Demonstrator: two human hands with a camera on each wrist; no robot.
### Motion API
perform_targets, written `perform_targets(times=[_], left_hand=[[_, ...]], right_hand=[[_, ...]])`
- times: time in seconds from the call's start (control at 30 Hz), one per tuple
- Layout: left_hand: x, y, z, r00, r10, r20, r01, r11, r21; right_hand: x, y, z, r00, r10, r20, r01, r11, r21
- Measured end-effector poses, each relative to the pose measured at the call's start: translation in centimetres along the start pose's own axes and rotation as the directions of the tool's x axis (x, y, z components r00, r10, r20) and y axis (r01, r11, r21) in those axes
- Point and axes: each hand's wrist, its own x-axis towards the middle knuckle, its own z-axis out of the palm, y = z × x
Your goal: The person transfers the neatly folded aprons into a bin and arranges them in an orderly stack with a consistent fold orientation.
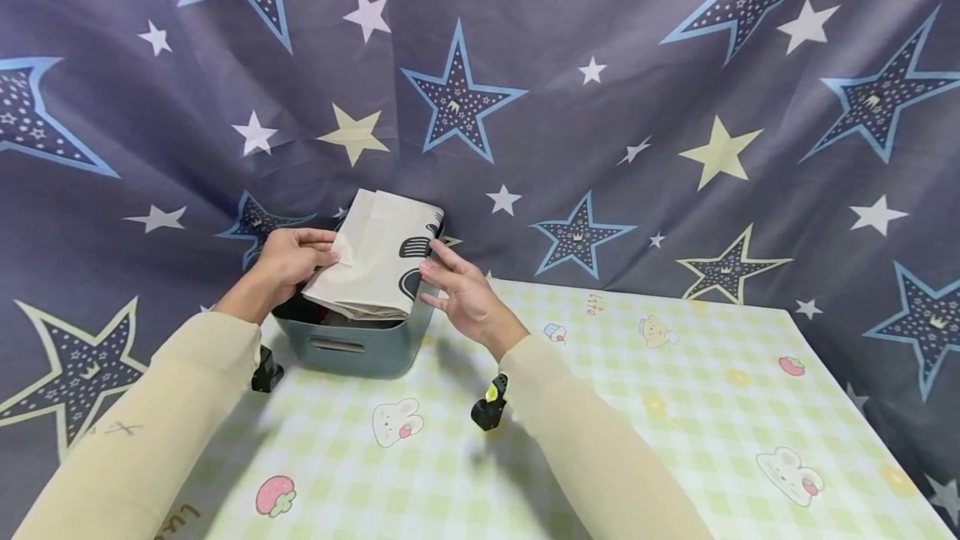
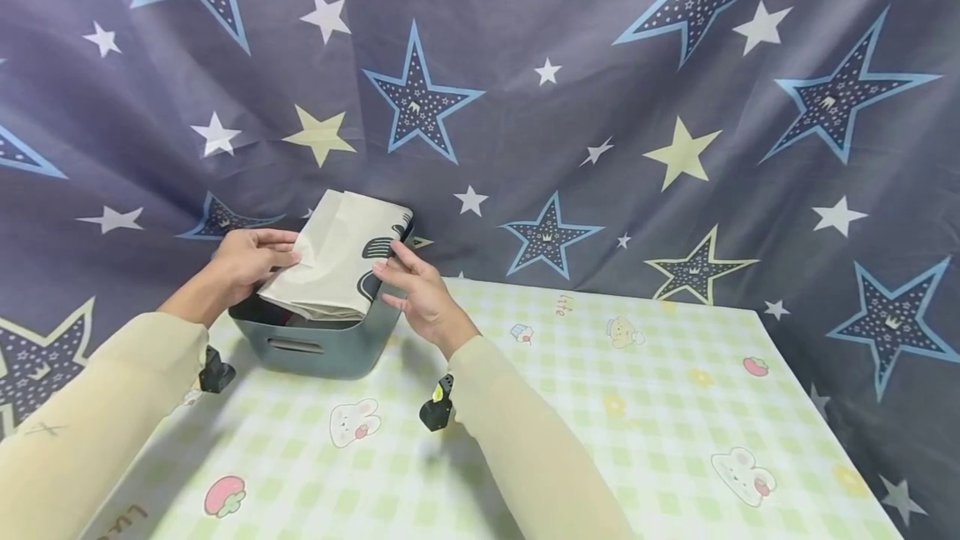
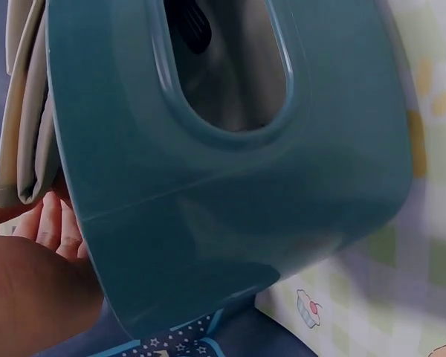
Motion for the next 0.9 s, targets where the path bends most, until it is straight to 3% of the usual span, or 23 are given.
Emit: perform_targets(times=[0.33,0.43,0.5,0.6,0.67,0.9], left_hand=[[0.1,-0.2,-0.1,1.000,0.015,-0.020,-0.015,1.000,0.016],[0.2,-0.5,-0.1,0.998,0.054,-0.043,-0.051,0.995,0.085],[0.2,-0.8,-0.2,0.991,0.125,-0.048,-0.112,0.969,0.219],[-0.1,-1.0,-0.4,0.976,0.212,-0.043,-0.175,0.891,0.419],[-0.3,-1.1,-0.5,0.967,0.251,-0.042,-0.199,0.848,0.491],[-0.9,-0.9,-0.4,0.968,0.246,-0.049,-0.194,0.857,0.478]], right_hand=[[0.5,0.3,0.1,1.000,0.018,-0.015,-0.018,1.000,-0.018],[0.6,0.1,0.1,0.999,0.037,-0.011,-0.037,0.998,-0.045],[0.7,0.0,0.0,0.998,0.056,-0.024,-0.058,0.995,-0.082],[0.7,-0.1,-0.2,0.995,0.079,-0.058,-0.086,0.987,-0.133],[0.7,-0.1,-0.4,0.993,0.083,-0.081,-0.094,0.985,-0.147],[0.6,0.4,-1.0,0.993,0.070,-0.092,-0.081,0.989,-0.123]])
